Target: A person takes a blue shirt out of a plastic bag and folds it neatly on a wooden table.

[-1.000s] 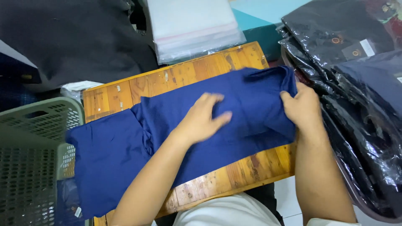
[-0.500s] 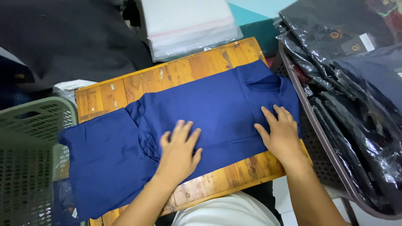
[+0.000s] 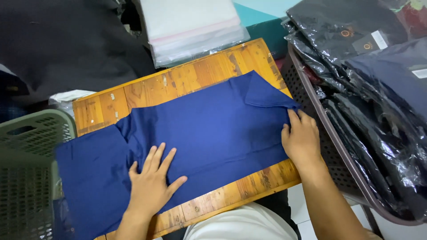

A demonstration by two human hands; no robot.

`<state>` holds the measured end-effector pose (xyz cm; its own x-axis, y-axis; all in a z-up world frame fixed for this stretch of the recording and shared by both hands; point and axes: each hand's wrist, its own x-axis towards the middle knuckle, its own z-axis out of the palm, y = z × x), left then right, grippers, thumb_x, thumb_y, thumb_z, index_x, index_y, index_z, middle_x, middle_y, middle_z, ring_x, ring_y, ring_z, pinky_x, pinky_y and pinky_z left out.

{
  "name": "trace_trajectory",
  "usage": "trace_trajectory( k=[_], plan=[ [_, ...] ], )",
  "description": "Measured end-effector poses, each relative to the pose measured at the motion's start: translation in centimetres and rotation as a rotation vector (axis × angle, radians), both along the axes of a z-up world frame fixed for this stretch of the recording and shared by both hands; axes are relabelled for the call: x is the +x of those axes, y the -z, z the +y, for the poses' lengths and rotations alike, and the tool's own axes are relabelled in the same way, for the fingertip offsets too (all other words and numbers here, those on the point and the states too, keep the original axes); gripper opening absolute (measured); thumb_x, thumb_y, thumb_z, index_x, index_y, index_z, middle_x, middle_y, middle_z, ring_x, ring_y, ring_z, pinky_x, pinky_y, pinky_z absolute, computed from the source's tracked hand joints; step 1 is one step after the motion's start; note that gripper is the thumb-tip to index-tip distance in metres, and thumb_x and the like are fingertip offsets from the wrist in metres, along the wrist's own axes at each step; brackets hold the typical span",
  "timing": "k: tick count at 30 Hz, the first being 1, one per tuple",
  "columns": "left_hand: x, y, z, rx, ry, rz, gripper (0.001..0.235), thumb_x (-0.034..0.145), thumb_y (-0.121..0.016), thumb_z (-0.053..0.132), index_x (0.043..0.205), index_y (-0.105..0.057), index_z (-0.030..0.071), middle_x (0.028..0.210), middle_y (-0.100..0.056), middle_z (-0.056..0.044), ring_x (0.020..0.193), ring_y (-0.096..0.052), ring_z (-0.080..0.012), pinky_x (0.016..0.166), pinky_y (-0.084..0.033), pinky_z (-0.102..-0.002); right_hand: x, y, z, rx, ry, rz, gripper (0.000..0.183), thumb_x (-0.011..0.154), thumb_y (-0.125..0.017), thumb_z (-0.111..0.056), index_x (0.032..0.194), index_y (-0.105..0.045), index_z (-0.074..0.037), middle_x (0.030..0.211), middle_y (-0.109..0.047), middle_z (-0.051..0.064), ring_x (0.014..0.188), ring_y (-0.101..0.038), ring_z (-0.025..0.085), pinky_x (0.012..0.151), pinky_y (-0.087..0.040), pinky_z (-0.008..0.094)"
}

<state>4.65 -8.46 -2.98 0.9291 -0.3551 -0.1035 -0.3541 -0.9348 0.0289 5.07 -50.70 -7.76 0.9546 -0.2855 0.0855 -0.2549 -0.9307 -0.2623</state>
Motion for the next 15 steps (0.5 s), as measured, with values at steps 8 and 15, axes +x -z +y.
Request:
trace_trajectory(
  k=[8, 15],
  plan=[
    [0.2, -0.9, 3.1, 0.047, -0.106, 0.17, 0.086, 0.08, -0.061, 0.077, 0.154, -0.037, 0.041, 0.168, -0.026, 0.007, 0.157, -0.02, -0.0186, 0.11, -0.024, -0.068, -1.0, 1.2, -1.8, 0.177, -0.083, -0.328, 0.041, 0.099, -0.054, 0.004, 0.139, -0.064, 0.001, 0.114, -0.066, 0.022, 0.108, -0.063, 0.036, 0.096, -0.053, 0.044],
    [0.5, 0.3, 0.4, -0.147, -0.055, -0.076, 0.039, 0.084, -0.071, 0.049, 0.122, -0.073, 0.039, 0.143, -0.06, 0.005, 0.136, -0.052, -0.0156, 0.094, -0.033, -0.059, -0.9, -1.2, -0.2, 0.053, -0.032, -0.465, 0.053, 0.094, -0.057, 0.013, 0.145, -0.064, 0.002, 0.114, -0.056, 0.019, 0.099, -0.063, 0.034, 0.074, -0.057, 0.044]
  ],
)
